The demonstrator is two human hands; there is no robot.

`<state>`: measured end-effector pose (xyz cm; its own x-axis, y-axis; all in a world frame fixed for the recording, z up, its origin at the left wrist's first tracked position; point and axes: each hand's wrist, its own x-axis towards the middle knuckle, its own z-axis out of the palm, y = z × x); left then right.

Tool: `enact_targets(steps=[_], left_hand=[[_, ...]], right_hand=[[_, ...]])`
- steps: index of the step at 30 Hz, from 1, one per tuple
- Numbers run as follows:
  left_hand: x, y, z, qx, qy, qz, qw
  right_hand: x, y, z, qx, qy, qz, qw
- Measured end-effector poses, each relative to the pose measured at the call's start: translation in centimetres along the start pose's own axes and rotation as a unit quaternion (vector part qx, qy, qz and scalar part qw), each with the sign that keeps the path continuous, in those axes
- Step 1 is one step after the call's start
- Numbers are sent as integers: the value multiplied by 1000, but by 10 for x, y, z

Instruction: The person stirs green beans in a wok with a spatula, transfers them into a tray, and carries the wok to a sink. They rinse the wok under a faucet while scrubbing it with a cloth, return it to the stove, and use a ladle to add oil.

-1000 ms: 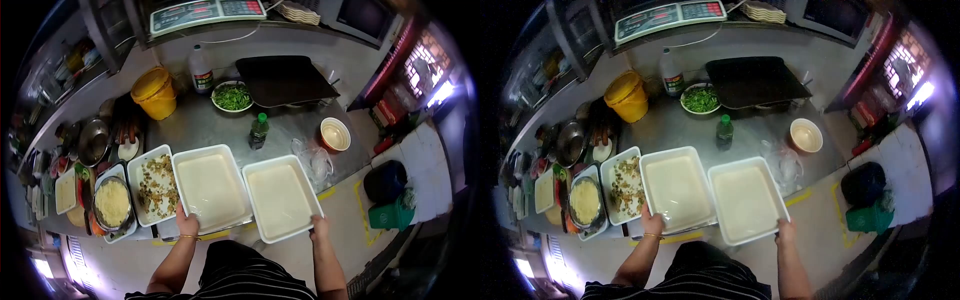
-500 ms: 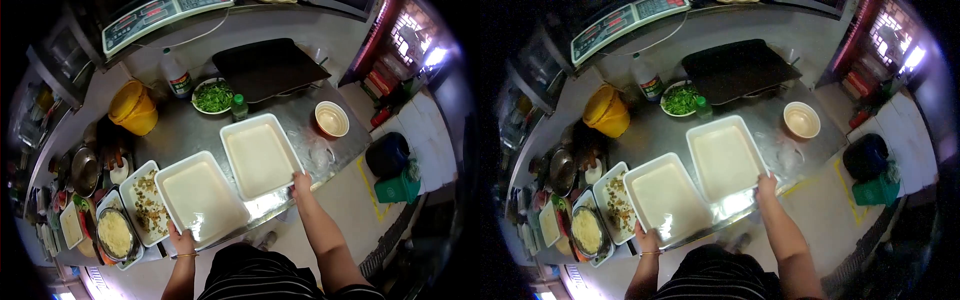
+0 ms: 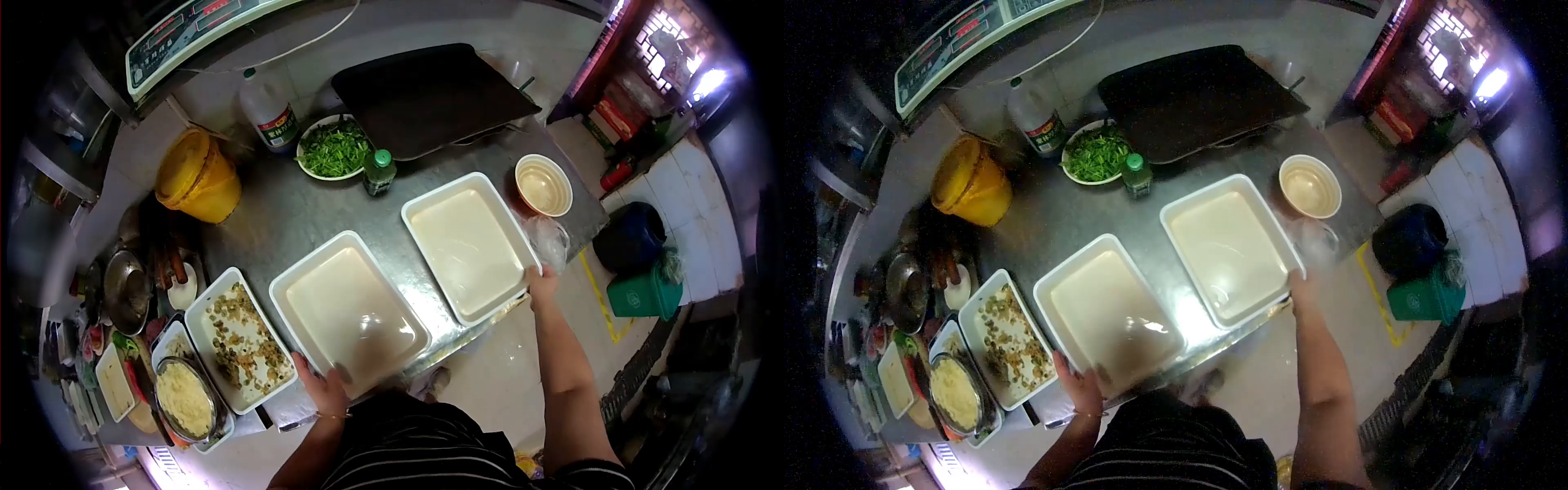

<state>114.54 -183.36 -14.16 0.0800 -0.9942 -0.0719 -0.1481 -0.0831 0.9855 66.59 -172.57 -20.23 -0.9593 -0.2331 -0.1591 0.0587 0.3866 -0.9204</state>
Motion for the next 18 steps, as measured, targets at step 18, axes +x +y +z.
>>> enact_targets(steps=[18], left_hand=[[256,101,259,256,-156,286,910]], right_hand=[[-57,-18,-1,92,-115,100,984]])
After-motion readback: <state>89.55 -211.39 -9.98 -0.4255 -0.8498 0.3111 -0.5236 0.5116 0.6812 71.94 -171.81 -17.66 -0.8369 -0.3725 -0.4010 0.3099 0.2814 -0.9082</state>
